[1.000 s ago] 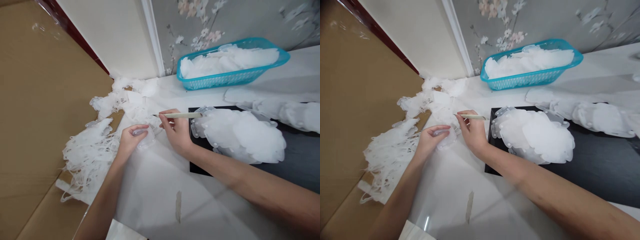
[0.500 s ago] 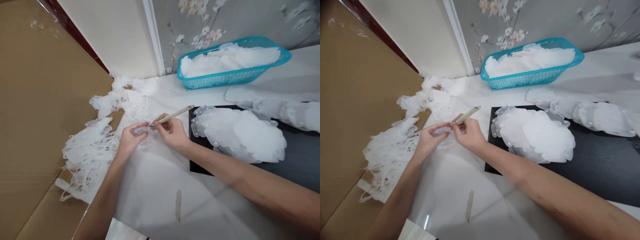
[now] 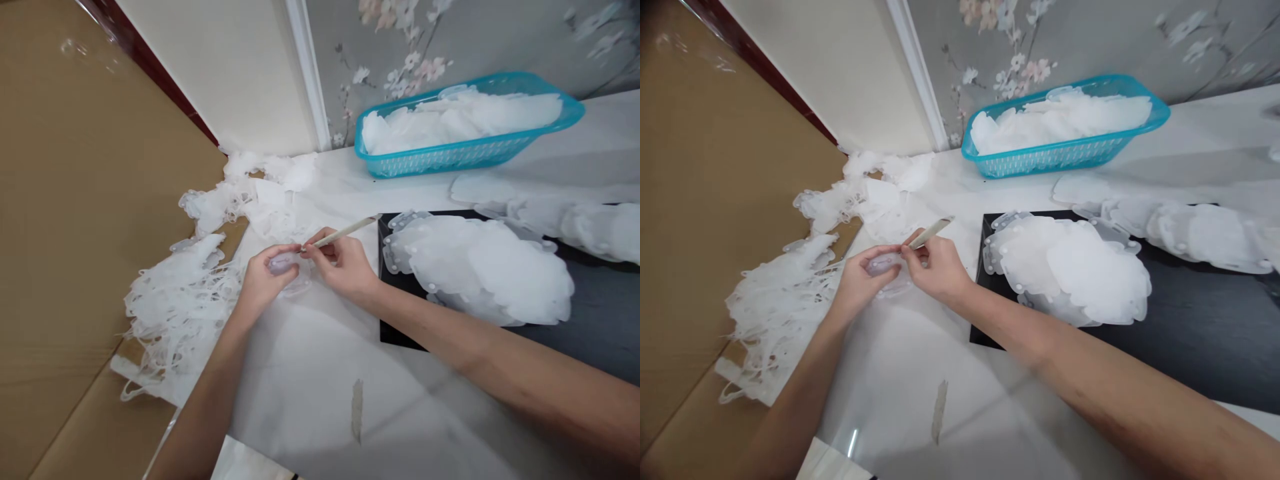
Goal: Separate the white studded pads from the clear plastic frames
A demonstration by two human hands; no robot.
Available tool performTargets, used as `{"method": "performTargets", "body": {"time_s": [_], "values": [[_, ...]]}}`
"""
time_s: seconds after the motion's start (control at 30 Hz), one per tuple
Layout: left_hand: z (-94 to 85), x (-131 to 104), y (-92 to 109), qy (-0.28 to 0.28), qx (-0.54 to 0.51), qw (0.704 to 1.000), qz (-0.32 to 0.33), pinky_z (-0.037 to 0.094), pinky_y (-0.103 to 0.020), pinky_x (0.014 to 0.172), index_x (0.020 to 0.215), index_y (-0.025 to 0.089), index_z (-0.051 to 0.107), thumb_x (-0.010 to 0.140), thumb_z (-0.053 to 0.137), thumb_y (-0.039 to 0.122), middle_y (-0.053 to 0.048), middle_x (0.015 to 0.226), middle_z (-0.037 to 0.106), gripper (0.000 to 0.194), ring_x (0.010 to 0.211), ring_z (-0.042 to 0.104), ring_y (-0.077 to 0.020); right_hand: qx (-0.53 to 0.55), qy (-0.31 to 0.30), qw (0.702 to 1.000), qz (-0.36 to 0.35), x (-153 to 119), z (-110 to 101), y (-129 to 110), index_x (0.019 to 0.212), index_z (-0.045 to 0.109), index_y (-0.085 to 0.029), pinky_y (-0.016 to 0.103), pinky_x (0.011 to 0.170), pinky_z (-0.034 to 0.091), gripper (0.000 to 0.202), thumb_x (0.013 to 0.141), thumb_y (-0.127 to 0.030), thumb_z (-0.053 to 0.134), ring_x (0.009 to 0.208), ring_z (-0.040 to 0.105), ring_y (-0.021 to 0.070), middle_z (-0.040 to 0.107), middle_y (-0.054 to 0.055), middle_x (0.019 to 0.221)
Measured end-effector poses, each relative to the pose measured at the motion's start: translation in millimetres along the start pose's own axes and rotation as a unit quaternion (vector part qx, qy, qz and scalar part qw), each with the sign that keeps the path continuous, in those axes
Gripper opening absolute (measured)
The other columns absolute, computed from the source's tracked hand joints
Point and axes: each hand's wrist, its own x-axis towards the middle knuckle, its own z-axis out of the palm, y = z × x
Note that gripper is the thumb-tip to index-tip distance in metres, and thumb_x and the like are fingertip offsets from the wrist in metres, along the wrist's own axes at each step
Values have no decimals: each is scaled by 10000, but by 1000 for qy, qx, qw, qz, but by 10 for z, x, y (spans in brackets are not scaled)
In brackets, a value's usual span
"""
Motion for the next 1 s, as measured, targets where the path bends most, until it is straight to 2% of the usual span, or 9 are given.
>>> {"method": "performTargets", "body": {"time_s": [0.33, 0.6, 0.73, 0.8, 0.87, 0.93, 1.0], "values": [[3, 16, -46, -7, 1, 1000, 12, 472, -297, 889, 974, 159, 675, 653, 613, 155, -48, 1019, 697, 327, 984, 622, -208, -28, -4, 1000, 12, 6, 6, -20, 799, 533, -160, 228, 606, 504, 81, 854, -216, 513, 705, 643, 160, 634, 36, 744], [18, 9, -64, -12, 8, 999, 31, 452, -312, 915, 959, 159, 671, 643, 621, 159, -53, 1019, 690, 320, 991, 612, -214, -106, -47, 991, -69, -1, 0, 17, 797, 536, -153, 234, 615, 492, 89, 855, -169, 470, 670, 601, 139, 596, 27, 741], [23, 12, -41, -15, 9, 999, 43, 446, -310, 906, 966, 173, 644, 641, 611, 153, -49, 1011, 672, 328, 992, 599, -205, -119, -50, 988, -86, -1, 20, 32, 811, 543, -154, 245, 638, 487, 84, 843, -166, 467, 731, 581, 148, 572, 43, 810], [19, 17, -28, -15, -4, 999, 49, 455, -299, 869, 1062, 183, 587, 626, 618, 153, -48, 1015, 647, 438, 1014, 576, -200, -118, -30, 988, -91, -14, 20, 14, 828, 534, -160, 246, 659, 490, 90, 863, -192, 457, 762, 583, 149, 565, 46, 833], [13, 19, -17, -9, -20, 998, 50, 467, -269, 794, 1147, 203, 509, 605, 630, 150, -44, 1023, 610, 558, 1046, 539, -196, -105, 22, 991, -83, -28, 4, -11, 860, 515, -169, 234, 631, 489, 114, 896, -233, 428, 750, 593, 143, 559, 41, 836], [6, 17, -5, -7, -33, 999, 40, 463, -226, 692, 1168, 222, 466, 599, 630, 146, -41, 1022, 579, 597, 1060, 507, -192, -87, 87, 989, -83, -33, -21, -25, 925, 502, -181, 235, 618, 490, 139, 919, -248, 381, 730, 600, 133, 554, 41, 886], [-2, 10, 8, -13, -43, 999, 30, 446, -199, 630, 1161, 227, 457, 602, 633, 147, -39, 1015, 564, 591, 1051, 495, -188, -91, 117, 983, -104, -23, -47, -24, 942, 511, -185, 260, 665, 493, 149, 898, -219, 373, 762, 594, 139, 543, 46, 930]]}}
